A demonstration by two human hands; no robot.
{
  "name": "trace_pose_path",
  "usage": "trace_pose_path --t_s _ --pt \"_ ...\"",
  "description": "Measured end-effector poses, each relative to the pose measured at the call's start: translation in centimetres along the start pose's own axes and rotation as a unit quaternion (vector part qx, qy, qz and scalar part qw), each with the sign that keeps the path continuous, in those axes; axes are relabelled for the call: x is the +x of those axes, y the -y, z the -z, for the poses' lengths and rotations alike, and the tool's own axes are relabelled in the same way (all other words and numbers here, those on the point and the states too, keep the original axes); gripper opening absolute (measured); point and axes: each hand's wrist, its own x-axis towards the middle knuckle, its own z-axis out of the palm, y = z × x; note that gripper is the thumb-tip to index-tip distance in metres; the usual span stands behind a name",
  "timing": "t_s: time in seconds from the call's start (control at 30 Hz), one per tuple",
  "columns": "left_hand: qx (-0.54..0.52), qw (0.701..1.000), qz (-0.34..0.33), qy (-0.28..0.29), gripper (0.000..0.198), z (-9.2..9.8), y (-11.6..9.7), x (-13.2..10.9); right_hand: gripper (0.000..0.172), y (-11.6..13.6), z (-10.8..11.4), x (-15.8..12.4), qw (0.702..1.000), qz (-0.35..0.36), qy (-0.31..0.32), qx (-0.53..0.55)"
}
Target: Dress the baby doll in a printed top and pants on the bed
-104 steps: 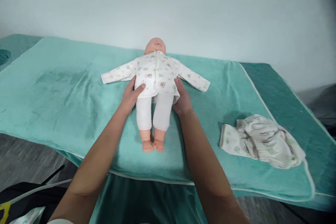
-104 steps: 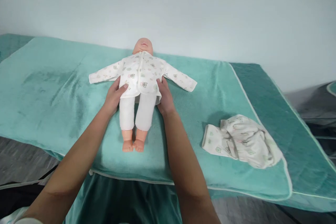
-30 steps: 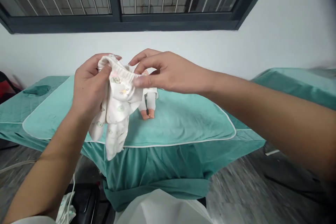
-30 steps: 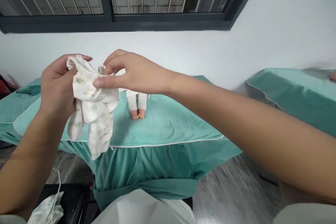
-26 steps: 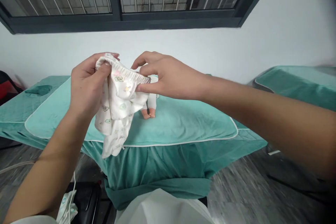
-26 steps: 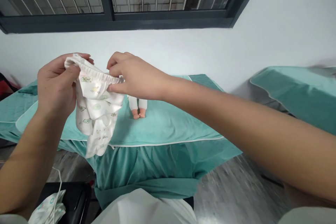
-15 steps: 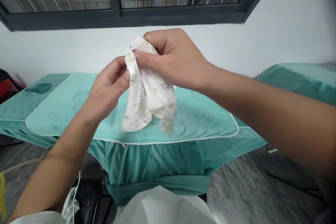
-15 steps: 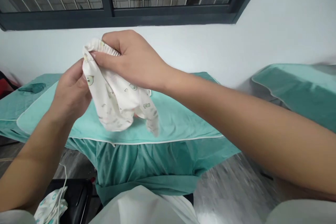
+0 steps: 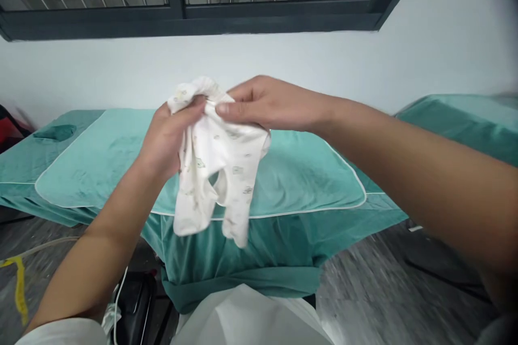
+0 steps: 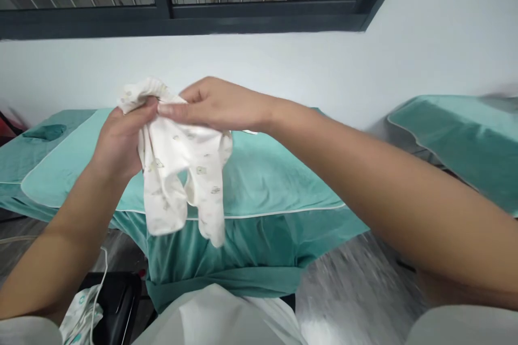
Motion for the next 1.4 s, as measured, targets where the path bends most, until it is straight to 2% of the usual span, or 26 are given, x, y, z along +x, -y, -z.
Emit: trace_pose_path --t_s 0.07,0.1,0.17,0.27,0.37,0.43,0.53,0.6,0.7,0.77,0.83,0.9,0.97,1.07,1.17,1.23,1.3,1.4 --pt "-0.009 1.000 -0.012 -0.015 0.028 0.8 0.4 0.4 0.035 -0.8 0.4 -0.4 0.999 -0.022 0.048 0.002" --pt "-0.008 1.000 -0.012 -0.012 0.027 1.2 0.6 0.6 0.032 -1.2 0.5 -0.6 0.998 -0.027 0.053 0.006" --pt "0.012 1.000 0.005 0.008 0.028 1.8 0.7 0.8 0.030 -1.7 0.3 -0.8 0.999 -0.025 0.034 0.019" --pt "0.061 0.997 0.032 0.033 0.041 2.2 0.3 0.8 0.035 -2.0 -0.2 -0.7 0.999 0.004 -0.013 0.047" --pt "0.095 0.994 0.027 0.052 0.054 1.9 -0.2 0.6 0.041 -2.0 -0.9 -0.3 0.995 0.047 -0.051 0.068" --pt "0.132 0.987 0.036 0.089 0.056 1.3 -0.3 0.2 0.045 -2.2 -1.3 0.0 0.992 0.061 -0.078 0.075" --pt "0.181 0.969 0.080 0.150 0.046 0.3 0.2 -0.5 0.049 -2.6 -1.8 0.2 0.989 0.068 -0.100 0.081" --pt "0.165 0.969 0.101 0.151 0.040 0.1 0.8 -0.8 0.049 -2.9 -1.8 0.1 0.989 0.068 -0.101 0.086" --pt "0.076 0.989 0.085 0.094 0.038 0.4 2.0 -0.5 0.048 -3.4 -1.2 0.0 0.994 0.052 -0.058 0.078" --pt "0.028 0.996 0.061 0.052 0.037 0.7 2.7 -0.1 0.043 -3.8 -0.8 -0.1 0.998 0.029 0.029 0.049" --pt "0.013 0.997 0.061 0.037 0.035 1.0 3.3 0.1 0.037 -4.2 -0.5 -0.3 0.993 -0.001 0.114 0.013" --pt "0.012 0.995 0.085 0.048 0.038 1.1 3.7 -0.1 0.029 -4.5 -0.6 -0.4 0.991 -0.029 0.134 -0.005" --pt "0.015 0.991 0.106 0.079 0.050 1.1 4.1 -0.4 0.025 -4.8 -0.7 -0.6 0.996 -0.039 0.085 0.006" --pt "0.033 0.981 0.117 0.150 0.071 1.3 4.4 -1.0 0.033 -5.4 -1.1 -0.6 0.998 -0.023 -0.013 0.053" --pt "0.045 0.961 0.168 0.214 0.073 1.6 5.3 -1.2 0.045 -6.7 -2.0 -0.4 0.990 -0.011 -0.064 0.127" --pt "0.025 0.959 0.200 0.201 0.072 2.0 6.4 -1.0 0.051 -8.1 -2.9 -0.2 0.978 -0.021 -0.078 0.192" --pt "-0.012 0.972 0.192 0.132 0.073 2.6 8.0 -0.7 0.053 -9.8 -3.5 -0.2 0.969 -0.046 -0.058 0.236" --pt "-0.055 0.983 0.170 0.035 0.068 3.3 10.4 -0.1 0.048 -12.2 -3.7 0.0 0.963 -0.097 0.071 0.243"
